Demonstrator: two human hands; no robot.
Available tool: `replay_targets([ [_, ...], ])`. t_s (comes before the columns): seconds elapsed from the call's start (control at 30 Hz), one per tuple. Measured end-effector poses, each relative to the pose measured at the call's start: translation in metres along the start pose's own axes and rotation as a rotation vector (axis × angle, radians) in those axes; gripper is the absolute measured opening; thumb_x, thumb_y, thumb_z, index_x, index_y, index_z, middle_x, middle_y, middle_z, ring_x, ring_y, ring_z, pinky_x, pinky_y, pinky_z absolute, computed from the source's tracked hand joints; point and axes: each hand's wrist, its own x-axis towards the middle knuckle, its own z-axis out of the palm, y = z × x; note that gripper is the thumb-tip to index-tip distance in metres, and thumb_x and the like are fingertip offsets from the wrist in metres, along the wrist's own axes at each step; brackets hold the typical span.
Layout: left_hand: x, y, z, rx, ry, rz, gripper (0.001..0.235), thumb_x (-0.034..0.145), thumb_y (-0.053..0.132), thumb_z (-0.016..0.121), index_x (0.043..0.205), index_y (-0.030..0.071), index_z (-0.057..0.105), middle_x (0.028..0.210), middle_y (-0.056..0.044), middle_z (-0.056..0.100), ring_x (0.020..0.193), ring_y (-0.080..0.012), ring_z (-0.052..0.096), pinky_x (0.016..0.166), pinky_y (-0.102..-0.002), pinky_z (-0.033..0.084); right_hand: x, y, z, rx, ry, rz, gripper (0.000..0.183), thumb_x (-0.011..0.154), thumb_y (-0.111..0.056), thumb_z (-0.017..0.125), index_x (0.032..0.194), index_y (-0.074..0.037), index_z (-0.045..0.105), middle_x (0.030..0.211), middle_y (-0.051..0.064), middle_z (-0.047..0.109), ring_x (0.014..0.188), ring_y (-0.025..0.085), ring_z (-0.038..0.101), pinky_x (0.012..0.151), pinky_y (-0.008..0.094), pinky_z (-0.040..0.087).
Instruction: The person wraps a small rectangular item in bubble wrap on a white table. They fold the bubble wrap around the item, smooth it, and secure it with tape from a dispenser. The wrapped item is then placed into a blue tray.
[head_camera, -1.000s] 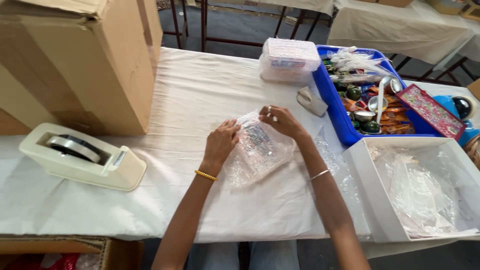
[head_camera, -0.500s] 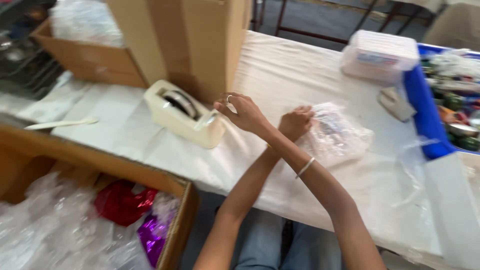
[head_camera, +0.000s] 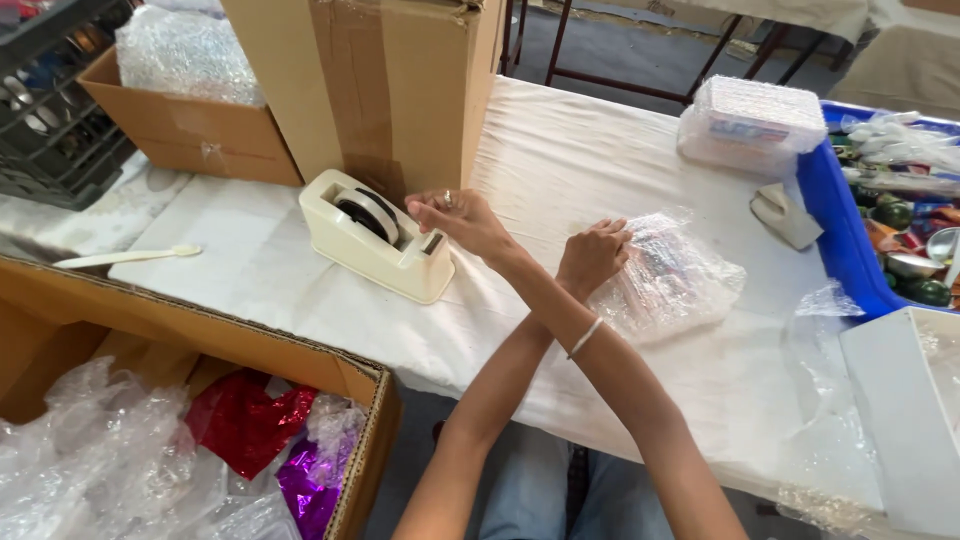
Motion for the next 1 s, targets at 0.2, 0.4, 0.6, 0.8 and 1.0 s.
replay_targets([
  [0.2,0.003,-0.001,0.000,-0.011,-0.036,-0.036,0.024,0.086,0.020,0.073,0.109,0.013,0.077,0.135,-0.005,0.068,0.125,-0.0263,0.063,0.093,-0.040,0.060,-0.047,0.005,-0.017,-0.019,-0.071,0.200,0.031,0.093,-0.027,0.072,0.078,-0.001,0.068,0.146,0.019,0.056,0.099,0.024,0.069,0.092,0.035,0.058],
  [0.4,0.003,-0.011,0.008,0.008,-0.080,-0.009,0.030,0.085,0.023,0.075,0.114,0.015,0.075,0.136,-0.005,0.065,0.126,-0.0276,0.062,0.095,-0.040,0.058,-0.045,0.091,-0.044,0.145,-0.215,0.213,0.036,0.095,-0.026,0.074,0.074,0.001,0.064,0.148,0.018,0.060,0.110,0.019,0.063,0.091,0.035,0.053],
  [0.6,0.007,-0.021,0.044,0.105,-0.060,0.115,0.035,0.083,0.024,0.075,0.115,0.013,0.074,0.134,-0.009,0.066,0.121,-0.0268,0.064,0.096,-0.037,0.058,-0.078,0.047,-0.087,0.256,-0.166,0.270,0.028,0.093,-0.032,0.067,0.087,-0.005,0.068,0.128,0.014,0.070,0.108,0.018,0.073,0.092,0.035,0.063],
  [0.8,0.002,0.007,-0.023,-0.063,-0.192,-0.213,0.024,0.095,0.020,0.068,0.117,0.014,0.074,0.120,-0.005,0.073,0.111,-0.0207,0.071,0.090,-0.037,0.061,-0.126,0.024,-0.217,0.044,0.355,0.317,0.035,0.105,-0.040,0.061,0.091,-0.009,0.069,0.093,0.002,0.071,0.079,0.010,0.064,0.072,0.027,0.056],
  [1.0,0.003,0.009,-0.022,-0.071,-0.039,-0.093,0.019,0.084,0.016,0.070,0.100,0.014,0.080,0.125,-0.003,0.071,0.117,-0.0201,0.066,0.083,-0.039,0.060,-0.164,0.034,-0.262,-0.303,0.496,0.457,0.037,0.100,-0.047,0.066,0.097,-0.010,0.075,0.085,-0.003,0.070,0.077,0.005,0.059,0.074,0.027,0.048],
])
